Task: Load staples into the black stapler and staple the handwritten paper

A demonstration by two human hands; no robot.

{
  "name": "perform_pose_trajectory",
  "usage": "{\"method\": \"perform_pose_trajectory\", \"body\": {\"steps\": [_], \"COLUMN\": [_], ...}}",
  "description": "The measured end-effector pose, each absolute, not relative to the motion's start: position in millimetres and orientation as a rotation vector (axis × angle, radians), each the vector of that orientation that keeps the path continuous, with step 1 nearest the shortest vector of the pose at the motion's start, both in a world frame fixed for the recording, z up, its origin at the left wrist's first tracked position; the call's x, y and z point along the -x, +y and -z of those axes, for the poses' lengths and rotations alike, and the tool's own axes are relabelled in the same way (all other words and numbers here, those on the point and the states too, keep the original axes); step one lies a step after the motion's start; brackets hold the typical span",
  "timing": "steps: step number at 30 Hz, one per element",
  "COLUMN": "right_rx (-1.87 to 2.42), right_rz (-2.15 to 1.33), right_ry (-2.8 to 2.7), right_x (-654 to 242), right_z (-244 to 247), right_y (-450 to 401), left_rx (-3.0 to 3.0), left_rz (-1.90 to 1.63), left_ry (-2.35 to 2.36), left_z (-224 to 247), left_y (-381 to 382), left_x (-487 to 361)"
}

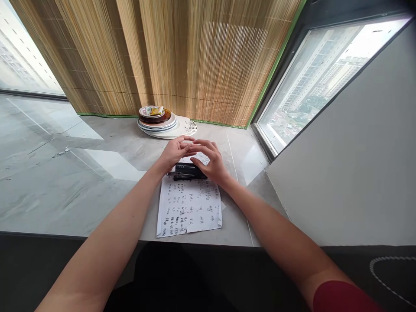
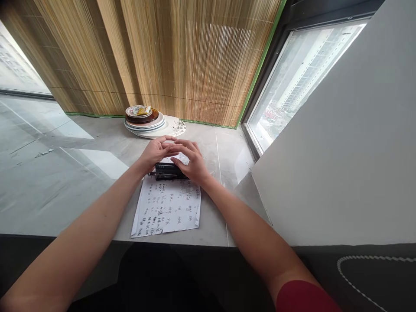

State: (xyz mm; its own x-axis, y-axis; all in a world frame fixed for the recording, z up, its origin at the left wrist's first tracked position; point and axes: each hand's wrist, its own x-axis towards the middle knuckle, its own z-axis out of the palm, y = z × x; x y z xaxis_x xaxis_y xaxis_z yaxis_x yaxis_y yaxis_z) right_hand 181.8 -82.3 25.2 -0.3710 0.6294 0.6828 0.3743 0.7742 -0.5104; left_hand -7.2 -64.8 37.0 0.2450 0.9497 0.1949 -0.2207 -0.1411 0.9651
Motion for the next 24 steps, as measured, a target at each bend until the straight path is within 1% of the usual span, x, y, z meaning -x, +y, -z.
{"method": "perform_pose_trajectory", "body": {"steps": [3, 8, 12, 15, 18, 20, 21, 23, 24], "right_rx": [0.761, 0.844, 0.812, 0.827, 0.940, 1.081, 1.172, 1.334, 1.384], "right_rz": [-0.441, -0.643, -0.745, -0.743, -0.674, -0.615, -0.599, -0.586, -0.579], "right_ry": [-2.016, -1.857, -1.804, -1.738, -1.613, -1.520, -1.471, -1.376, -1.348], "right_x": [-182, -184, -182, -183, -198, -214, -223, -237, -241], "right_z": [-26, -18, -13, -13, -10, -5, -2, 6, 9], "right_y": [-82, -75, -72, -68, -55, -43, -37, -27, -24], "left_rx": [-1.367, -1.373, -1.344, -1.280, -1.256, -1.302, -1.335, -1.408, -1.437], "left_rz": [-1.115, -0.971, -0.963, -1.020, -1.346, -1.590, -1.627, -1.526, -1.477], "left_ry": [0.811, 0.746, 0.695, 0.718, 0.971, 1.310, 1.513, 1.838, 1.927], "left_z": [-36, -38, -39, -39, -35, -28, -23, -14, -9], "left_y": [-65, -68, -69, -65, -54, -47, -44, -39, -38], "left_x": [7, 6, 1, 0, 15, 33, 42, 57, 63]}}
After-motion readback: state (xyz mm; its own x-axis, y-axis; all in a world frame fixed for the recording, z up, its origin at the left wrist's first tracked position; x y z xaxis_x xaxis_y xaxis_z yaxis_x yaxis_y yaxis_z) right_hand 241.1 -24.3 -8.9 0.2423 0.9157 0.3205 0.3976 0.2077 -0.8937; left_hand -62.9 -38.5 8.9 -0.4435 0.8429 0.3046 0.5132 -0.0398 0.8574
